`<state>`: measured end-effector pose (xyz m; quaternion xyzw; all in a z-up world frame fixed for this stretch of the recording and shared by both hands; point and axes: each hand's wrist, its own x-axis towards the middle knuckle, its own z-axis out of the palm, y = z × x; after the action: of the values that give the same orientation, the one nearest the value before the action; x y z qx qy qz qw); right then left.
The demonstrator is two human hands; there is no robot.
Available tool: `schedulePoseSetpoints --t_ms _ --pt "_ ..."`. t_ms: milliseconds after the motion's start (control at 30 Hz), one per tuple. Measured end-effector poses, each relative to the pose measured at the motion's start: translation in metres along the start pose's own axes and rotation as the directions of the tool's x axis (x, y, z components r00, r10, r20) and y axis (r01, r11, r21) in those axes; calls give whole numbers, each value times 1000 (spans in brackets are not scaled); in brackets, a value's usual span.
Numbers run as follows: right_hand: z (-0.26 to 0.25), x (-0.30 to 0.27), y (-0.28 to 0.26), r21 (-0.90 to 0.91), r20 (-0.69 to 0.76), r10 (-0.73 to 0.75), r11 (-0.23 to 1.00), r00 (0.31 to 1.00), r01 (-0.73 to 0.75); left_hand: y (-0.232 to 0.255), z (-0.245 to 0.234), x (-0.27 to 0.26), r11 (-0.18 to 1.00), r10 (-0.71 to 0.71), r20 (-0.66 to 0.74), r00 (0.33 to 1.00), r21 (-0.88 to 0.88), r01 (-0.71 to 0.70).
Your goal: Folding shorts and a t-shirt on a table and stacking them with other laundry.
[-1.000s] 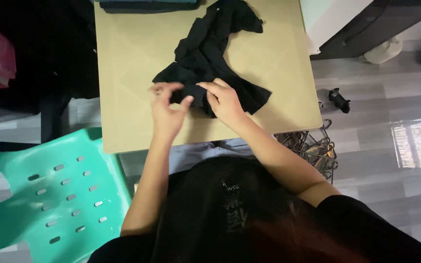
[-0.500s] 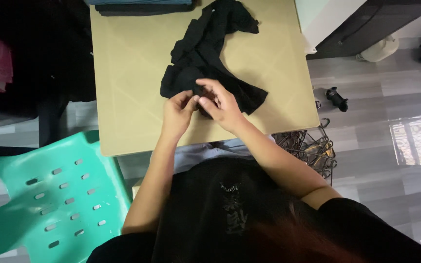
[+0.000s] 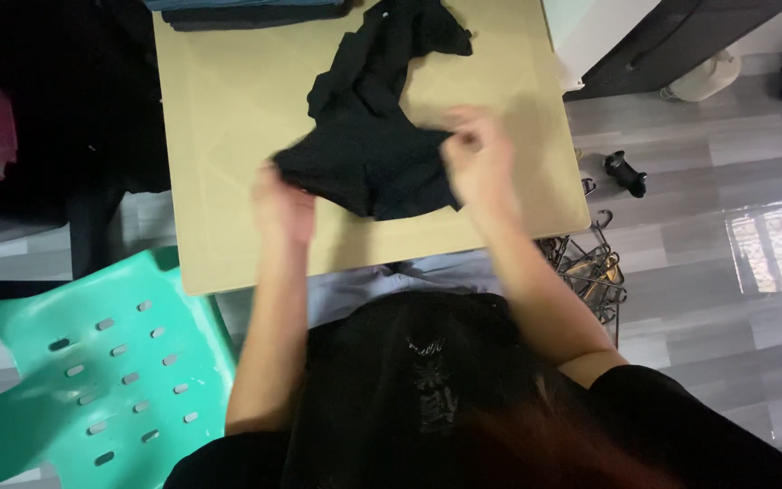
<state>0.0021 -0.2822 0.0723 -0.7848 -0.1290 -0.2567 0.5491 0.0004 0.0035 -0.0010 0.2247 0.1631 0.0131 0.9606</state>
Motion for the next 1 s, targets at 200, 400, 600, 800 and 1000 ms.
schedulePoseSetpoints --t_ms 200,400,600,800,1000 --pt "-55 31 28 -448 -136 -137 892 981 62 13 -66 24 883 -313 297 902 441 161" --pt "-111 68 30 345 31 191 919 981 -190 21 21 -8 -94 -343 88 935 987 -127" --pt "-78 55 -100 -322 839 172 922 517 216 58 66 -19 959 -222 224 949 229 170" --pt "-102 64 3 186 779 355 656 517 -731 46 88 -28 -445 -564 163 810 766 -464" --pt "-110 70 -9 -3 683 511 717 523 -697 10 -16 88 820 -473 76 878 401 408"
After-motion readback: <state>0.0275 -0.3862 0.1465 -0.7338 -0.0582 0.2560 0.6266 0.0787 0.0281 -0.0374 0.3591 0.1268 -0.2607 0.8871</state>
